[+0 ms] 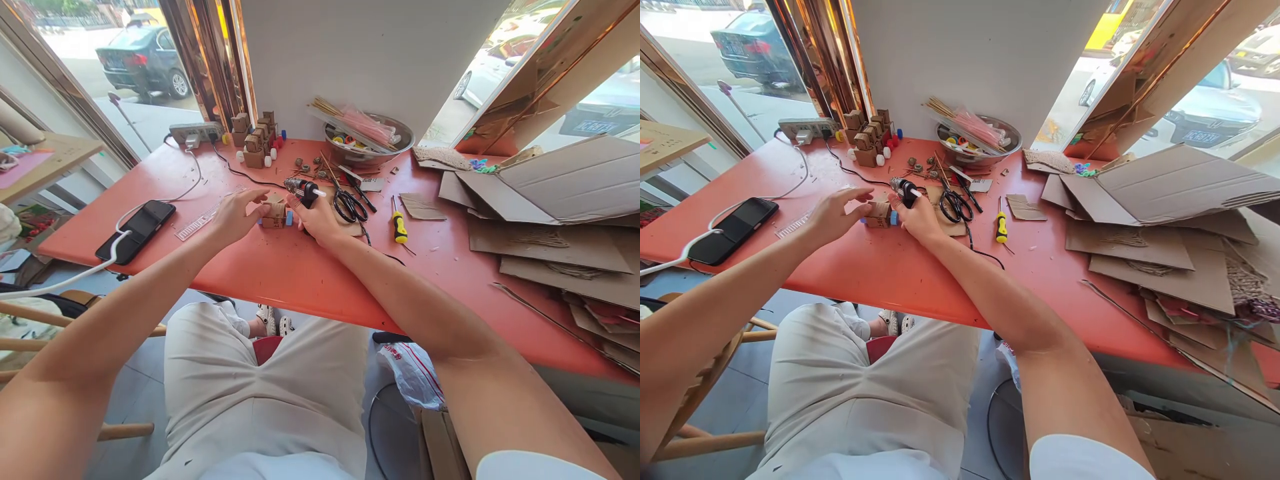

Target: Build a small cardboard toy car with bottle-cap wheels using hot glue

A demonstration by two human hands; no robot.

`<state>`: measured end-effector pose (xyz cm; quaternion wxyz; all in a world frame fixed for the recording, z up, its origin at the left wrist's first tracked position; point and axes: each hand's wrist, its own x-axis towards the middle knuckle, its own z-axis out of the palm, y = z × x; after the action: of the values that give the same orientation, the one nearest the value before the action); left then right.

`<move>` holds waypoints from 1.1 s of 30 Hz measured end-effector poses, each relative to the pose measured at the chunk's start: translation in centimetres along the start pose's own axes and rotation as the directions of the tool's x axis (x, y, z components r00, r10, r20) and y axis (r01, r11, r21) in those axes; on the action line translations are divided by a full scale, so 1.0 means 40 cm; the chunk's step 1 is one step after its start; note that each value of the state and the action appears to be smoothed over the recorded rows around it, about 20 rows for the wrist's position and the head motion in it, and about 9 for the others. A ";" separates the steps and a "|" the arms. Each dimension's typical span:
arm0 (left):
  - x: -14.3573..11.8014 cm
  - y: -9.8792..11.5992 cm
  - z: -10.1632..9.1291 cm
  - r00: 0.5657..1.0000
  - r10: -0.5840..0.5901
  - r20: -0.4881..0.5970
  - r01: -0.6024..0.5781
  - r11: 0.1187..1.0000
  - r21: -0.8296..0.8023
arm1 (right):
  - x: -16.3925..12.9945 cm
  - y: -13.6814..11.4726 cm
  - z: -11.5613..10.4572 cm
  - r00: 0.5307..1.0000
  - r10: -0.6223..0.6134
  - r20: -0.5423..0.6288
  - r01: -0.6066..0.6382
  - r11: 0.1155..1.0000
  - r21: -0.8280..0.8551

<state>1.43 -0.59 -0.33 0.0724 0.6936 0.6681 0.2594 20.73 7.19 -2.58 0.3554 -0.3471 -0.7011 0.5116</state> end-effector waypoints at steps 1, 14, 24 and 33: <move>0.011 0.000 0.001 0.999 -0.043 0.025 0.043 0.999 -0.007 | 0.000 0.000 -0.001 1.000 0.003 0.001 -0.003 1.000 0.000; -0.071 -0.015 0.015 0.996 -0.059 -0.073 0.055 0.997 -0.060 | 0.002 0.012 0.000 0.998 -0.045 -0.033 0.046 0.999 0.026; -0.099 -0.062 -0.007 0.988 -0.145 -0.056 0.133 0.975 -0.175 | -0.011 0.001 -0.027 0.988 -0.150 -0.024 0.144 0.975 -0.171; -0.080 -0.049 -0.021 0.987 -0.162 0.006 0.160 0.965 -0.206 | -0.022 0.001 -0.027 0.990 -0.112 0.088 0.120 0.988 -0.097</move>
<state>-0.59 -3.69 -1.33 0.1611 0.6245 0.6921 0.3242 22.11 6.95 -2.52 0.3373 -0.3021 -0.7592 0.4674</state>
